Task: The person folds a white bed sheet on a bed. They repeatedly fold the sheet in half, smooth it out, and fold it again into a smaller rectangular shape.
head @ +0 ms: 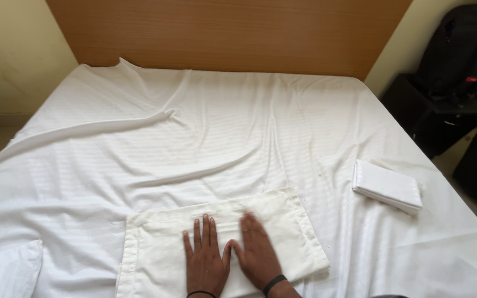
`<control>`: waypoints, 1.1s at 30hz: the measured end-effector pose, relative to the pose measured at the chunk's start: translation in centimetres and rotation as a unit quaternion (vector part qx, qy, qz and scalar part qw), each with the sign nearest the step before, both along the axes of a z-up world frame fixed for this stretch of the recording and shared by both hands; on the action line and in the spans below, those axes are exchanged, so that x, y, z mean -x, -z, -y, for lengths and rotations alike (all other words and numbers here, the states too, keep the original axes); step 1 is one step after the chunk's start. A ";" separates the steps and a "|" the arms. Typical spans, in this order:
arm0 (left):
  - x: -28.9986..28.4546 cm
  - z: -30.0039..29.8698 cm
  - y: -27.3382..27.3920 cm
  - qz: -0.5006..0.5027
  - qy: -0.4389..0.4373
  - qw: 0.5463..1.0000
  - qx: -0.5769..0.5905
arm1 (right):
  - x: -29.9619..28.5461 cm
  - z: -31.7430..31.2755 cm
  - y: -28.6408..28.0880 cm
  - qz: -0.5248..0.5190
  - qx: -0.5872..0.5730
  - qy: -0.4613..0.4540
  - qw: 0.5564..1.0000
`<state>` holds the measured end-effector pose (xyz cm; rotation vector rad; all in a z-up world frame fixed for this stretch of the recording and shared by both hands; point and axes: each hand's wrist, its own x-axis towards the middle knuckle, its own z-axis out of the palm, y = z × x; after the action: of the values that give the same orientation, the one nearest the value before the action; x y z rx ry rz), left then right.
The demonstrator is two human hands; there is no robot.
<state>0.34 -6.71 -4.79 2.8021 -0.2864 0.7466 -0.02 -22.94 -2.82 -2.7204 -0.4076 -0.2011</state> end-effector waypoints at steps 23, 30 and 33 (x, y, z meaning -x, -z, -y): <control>2.4 -1.7 -1.6 0.026 -0.025 0.999 0.031 | 0.9 1.7 -0.5 0.015 0.043 0.010 0.999; 3.1 -5.1 -4.5 -0.119 -0.256 0.955 -0.087 | -0.5 6.1 1.4 0.026 0.107 0.189 0.976; 2.9 -4.7 -4.0 -0.092 -0.259 0.960 -0.051 | -0.1 6.2 1.0 0.046 0.071 0.221 0.972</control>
<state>-2.57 -1.99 -0.77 3.0462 0.4732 0.5676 0.10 -29.15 -3.82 -2.9153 0.1744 -0.4340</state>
